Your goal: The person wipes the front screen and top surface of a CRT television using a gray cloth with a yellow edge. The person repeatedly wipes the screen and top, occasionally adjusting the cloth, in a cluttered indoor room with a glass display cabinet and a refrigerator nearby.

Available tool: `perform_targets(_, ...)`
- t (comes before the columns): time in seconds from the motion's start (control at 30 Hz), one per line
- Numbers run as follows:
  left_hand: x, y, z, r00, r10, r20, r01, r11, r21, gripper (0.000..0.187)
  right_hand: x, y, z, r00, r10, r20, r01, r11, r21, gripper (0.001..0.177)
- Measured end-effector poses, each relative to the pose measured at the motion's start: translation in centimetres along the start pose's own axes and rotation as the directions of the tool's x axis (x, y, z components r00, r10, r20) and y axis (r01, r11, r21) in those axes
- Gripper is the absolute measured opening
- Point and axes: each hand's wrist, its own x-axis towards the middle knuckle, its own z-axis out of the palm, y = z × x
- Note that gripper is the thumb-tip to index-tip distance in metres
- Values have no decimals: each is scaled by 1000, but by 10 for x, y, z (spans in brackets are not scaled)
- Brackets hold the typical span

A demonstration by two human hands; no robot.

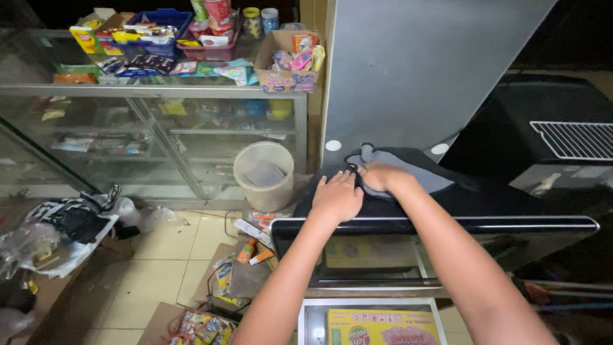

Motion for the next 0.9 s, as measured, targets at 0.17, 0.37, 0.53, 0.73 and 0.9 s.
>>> perform_targets(0.17,2,-5,-3,999,40,20,-41,999,25,59,-43,1,18,988,-4,-157,7,1000,18,63)
perform_targets(0.37,-2,-10,-1,999,28,20,-28,999,21,58,-17,-8,-3,999,16,44,-19,998,66,65)
perform_targets(0.53,1,-14,0,999,49,-9,-49,998,26,56,-41,-24,-2,989,95,-112,-87,993,80,59)
perform_targets(0.73,1,-10,-4,994,71,-85,-72,997,-4,52,-105,-20,11,968,-1,-252,9,999,32,61)
perform_targets(0.9,-22,8,-29,961,126,-245,-139,990,-36,42,-78,-24,-9,985,81,-150,-70,994,80,60)
